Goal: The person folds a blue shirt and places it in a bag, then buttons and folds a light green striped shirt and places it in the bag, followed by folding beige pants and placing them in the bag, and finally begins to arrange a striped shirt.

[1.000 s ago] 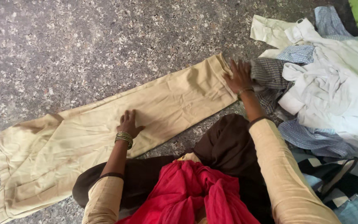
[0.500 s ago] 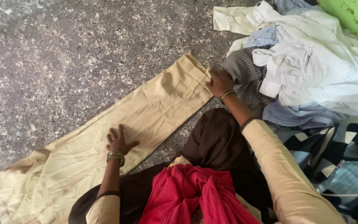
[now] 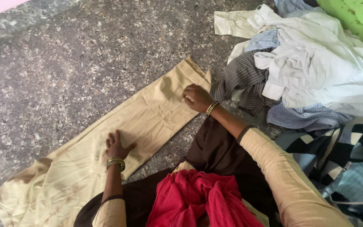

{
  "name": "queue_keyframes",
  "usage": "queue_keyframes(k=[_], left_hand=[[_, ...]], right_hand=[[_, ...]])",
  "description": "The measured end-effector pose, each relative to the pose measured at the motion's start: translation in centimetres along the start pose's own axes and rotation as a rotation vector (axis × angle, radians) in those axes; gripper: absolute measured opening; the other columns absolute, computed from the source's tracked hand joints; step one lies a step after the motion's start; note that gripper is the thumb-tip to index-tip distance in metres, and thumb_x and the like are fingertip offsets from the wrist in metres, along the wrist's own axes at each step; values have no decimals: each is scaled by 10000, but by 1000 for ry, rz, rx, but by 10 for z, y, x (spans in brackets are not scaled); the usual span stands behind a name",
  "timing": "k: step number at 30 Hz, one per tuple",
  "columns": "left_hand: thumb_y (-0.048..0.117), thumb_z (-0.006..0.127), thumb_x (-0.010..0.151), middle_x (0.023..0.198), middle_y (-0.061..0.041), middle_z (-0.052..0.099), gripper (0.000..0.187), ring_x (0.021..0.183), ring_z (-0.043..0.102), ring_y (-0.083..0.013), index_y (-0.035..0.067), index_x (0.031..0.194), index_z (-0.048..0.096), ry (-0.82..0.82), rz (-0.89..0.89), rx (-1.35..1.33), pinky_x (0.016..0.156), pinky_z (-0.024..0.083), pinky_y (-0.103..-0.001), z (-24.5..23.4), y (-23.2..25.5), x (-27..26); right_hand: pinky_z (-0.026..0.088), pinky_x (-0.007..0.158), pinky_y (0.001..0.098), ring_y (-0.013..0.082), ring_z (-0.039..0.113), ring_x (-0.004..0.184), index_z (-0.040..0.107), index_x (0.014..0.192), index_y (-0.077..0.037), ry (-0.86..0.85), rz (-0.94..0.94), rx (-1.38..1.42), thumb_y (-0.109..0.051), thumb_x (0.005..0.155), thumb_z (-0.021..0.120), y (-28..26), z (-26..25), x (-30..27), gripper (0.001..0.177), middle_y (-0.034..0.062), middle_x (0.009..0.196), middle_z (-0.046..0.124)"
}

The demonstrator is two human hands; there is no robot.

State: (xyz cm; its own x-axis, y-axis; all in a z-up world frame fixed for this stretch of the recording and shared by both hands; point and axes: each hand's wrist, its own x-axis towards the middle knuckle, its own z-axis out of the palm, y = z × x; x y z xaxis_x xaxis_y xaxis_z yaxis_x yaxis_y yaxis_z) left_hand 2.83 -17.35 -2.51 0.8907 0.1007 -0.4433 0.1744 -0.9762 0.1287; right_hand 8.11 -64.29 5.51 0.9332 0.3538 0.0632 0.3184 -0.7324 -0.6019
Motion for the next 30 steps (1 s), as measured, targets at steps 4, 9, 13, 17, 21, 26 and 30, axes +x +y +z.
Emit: queue_keyframes(k=[4, 9, 13, 17, 21, 26, 30], left_hand=[[745, 770, 672, 1731, -143, 65, 1230, 1570, 127, -410, 320, 1648, 154, 19, 11, -18, 1143, 309, -675, 8, -7, 4], [718, 751, 709, 1734, -145, 85, 1159, 1567, 158, -413, 323, 1641, 188, 17, 5, 5, 1136, 325, -670, 10, -9, 3], [712, 733, 782, 1712, -167, 130, 1145, 1556, 184, -408, 247, 1649, 147, 52, -9, 69, 1170, 226, -710, 16, 3, -3], [682, 744, 764, 1672, -212, 115, 1213, 1525, 153, -419, 218, 1649, 56, 78, 51, 60, 1151, 176, -698, 11, 27, -14], [655, 729, 806, 1652, -247, 234, 1134, 1506, 263, -443, 192, 1649, 128, 113, 180, -55, 1154, 320, -593, 22, 50, -27], [574, 755, 782, 1517, -231, 477, 1038, 1333, 517, -437, 81, 1585, 319, 134, 309, -247, 1095, 466, -478, 59, 48, -47], [512, 763, 824, 1415, -214, 574, 775, 1247, 589, -415, 73, 1428, 552, 103, 378, -248, 1056, 484, -468, 71, 44, -49]], right_hand=[[402, 1033, 586, 401, 544, 1244, 707, 1197, -81, 332, -123, -239, -304, 761, 703, 16, -41, -19, 490, 207, 1226, 679], [511, 1063, 480, 330, 688, 1179, 805, 1064, -242, -303, 465, -748, -366, 830, 749, 136, -98, -87, 271, 114, 1115, 751], [580, 837, 471, 342, 725, 869, 716, 934, -1, 883, 681, -244, -381, 1085, 682, 235, -220, -112, 410, 181, 906, 735], [327, 1334, 447, 330, 295, 1587, 237, 1665, -77, 1482, 827, -545, -260, 1032, 591, 234, -270, -144, 747, 194, 1737, 228], [362, 1267, 496, 367, 452, 1515, 438, 1584, -60, 760, 487, -283, -539, 1064, 604, 143, -124, -72, 727, 174, 1621, 445], [515, 1015, 497, 389, 629, 1207, 617, 1357, -105, -134, 677, -263, -438, 753, 808, 87, -5, -33, 716, 199, 1287, 670], [528, 971, 490, 379, 643, 1163, 695, 1237, -94, 21, 618, -254, -376, 750, 796, 82, 18, -36, 572, 196, 1253, 681]])
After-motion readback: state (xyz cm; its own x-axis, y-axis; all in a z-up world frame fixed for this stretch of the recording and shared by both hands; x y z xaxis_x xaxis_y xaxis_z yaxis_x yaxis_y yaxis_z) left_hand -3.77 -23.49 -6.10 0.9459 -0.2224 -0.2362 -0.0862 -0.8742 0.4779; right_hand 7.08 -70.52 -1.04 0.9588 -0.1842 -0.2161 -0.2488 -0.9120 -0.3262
